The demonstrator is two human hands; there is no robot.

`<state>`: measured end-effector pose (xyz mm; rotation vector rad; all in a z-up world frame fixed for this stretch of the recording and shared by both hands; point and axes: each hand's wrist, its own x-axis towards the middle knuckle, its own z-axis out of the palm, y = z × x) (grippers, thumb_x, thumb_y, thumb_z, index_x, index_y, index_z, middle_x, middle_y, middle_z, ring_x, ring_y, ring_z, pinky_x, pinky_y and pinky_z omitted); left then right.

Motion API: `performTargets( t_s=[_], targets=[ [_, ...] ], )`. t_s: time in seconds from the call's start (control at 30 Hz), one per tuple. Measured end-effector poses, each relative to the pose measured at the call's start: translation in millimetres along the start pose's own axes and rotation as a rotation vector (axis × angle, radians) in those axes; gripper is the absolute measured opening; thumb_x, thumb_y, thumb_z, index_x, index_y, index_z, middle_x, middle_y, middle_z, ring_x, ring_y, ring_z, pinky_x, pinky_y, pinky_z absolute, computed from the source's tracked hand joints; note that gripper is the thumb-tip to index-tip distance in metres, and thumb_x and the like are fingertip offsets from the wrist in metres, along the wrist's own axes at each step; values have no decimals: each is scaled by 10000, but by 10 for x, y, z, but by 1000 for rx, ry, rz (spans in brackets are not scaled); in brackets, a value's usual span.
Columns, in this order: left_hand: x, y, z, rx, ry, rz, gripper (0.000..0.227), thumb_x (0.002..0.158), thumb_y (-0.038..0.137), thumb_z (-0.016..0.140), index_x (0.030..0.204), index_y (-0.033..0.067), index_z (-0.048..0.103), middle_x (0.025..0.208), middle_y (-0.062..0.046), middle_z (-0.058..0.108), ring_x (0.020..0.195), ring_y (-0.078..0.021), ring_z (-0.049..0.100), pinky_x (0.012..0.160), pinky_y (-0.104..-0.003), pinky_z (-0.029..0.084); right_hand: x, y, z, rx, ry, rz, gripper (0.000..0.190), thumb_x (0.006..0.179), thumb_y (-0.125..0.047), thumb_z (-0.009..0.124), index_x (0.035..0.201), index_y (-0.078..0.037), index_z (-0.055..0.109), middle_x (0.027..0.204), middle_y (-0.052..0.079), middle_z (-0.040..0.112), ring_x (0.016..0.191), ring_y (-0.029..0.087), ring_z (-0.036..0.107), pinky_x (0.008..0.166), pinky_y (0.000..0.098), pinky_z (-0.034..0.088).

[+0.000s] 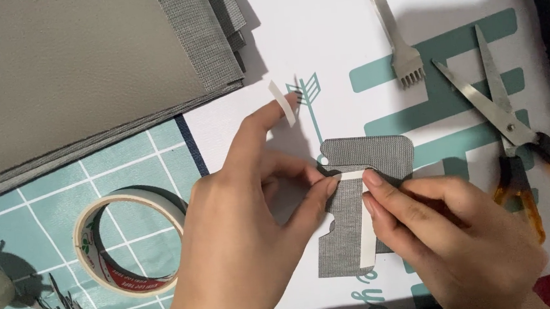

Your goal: Applying double-sided tape to the edges of a grey leather piece and trimming it with scissors.

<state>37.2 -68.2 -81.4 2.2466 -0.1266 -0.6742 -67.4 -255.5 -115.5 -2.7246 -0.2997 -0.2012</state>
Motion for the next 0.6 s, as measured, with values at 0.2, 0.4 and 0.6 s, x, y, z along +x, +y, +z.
performTargets(
  t_s=[0.2, 0.4, 0.6],
  targets=[
    [9, 19, 9, 33, 13, -39, 768, 798, 330, 820, 1451, 249, 425, 731, 185, 784, 489, -110, 678, 631, -319, 560, -9, 31, -1, -67, -33, -15, 296, 907, -48, 890, 1180, 16, 797, 1083, -6, 702, 863, 106, 651, 711, 205, 560],
    [24, 47, 3, 34, 28, -65, 802, 771, 312, 836, 1448, 212, 417, 729, 152, 814, 526, -120, 747, 632, -324, 584, -39, -7, 29, -110, 13, 37, 224, 921, -91, 916, 1135, -72, 853, 1007, -33, 729, 810, 98, 669, 657, 219, 536],
    [6, 65, 23, 47, 32, -69, 790, 768, 304, 826, 1438, 206, 418, 722, 158, 816, 508, -114, 735, 661, -330, 582, -18, -63, 4, -95, 35, 139, 253, 936, -161, 929, 1174, -118, 854, 963, 23, 723, 694, 92, 641, 611, 231, 521]
  ],
)
